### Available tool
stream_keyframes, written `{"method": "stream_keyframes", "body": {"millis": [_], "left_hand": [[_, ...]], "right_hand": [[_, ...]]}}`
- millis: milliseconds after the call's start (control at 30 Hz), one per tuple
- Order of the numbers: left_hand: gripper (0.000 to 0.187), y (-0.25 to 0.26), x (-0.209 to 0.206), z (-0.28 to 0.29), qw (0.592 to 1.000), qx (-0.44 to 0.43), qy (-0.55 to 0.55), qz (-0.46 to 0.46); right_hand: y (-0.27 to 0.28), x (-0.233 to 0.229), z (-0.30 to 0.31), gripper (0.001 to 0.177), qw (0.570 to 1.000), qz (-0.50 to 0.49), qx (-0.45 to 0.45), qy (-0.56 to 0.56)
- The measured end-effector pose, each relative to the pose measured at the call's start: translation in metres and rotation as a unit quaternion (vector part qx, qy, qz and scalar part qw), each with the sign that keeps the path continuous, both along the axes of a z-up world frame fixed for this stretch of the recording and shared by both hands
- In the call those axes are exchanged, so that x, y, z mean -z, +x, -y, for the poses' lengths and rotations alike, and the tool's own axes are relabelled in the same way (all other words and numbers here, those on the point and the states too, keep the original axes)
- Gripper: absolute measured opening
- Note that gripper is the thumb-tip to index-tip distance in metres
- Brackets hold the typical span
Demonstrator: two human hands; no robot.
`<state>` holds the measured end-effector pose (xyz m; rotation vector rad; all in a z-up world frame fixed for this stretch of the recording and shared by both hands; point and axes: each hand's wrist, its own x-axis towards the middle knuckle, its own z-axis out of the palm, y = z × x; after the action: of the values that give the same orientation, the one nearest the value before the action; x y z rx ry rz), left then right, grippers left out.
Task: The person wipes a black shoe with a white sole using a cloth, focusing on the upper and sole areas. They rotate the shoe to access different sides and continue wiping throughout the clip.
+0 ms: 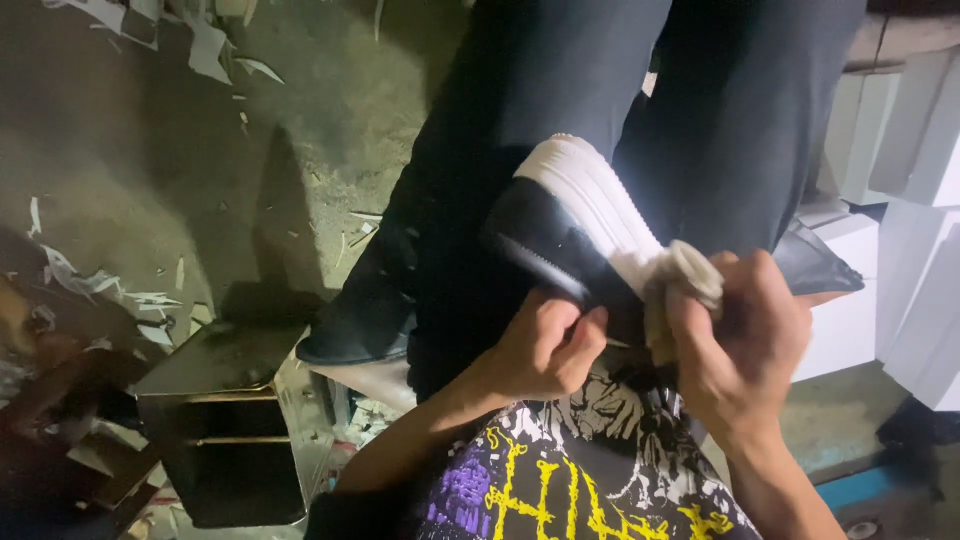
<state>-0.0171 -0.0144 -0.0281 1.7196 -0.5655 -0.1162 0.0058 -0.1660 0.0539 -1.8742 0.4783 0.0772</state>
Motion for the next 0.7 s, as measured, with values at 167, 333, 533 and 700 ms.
{"method": "stream_keyframes", "body": {"millis": [167,333,533,700], "left_hand": [[0.022,-0.002,0.002,-0.002,0.999,-0.032,-0.024,-0.005],[0.020,0.010,-0.007,-0.001,0.995,-0.024,0.012,0.095],[0.027,0.013,-0.014,0.001,0.992,0.012,-0.098,-0.075],[0.030,0.009,-0.008,-0.003,0.999,0.024,-0.031,0.014]], "right_hand": [[0.018,-0.014,-0.005,0.025,0.927,0.123,-0.287,-0.208],[0.003,-0.003,0.003,0.016,0.947,0.047,-0.226,-0.225],[0.013,-0.009,0.003,0.028,0.952,0.050,-0.251,-0.167],[0.006,-0.012,0.006,0.021,0.976,0.012,-0.174,-0.127]]}}
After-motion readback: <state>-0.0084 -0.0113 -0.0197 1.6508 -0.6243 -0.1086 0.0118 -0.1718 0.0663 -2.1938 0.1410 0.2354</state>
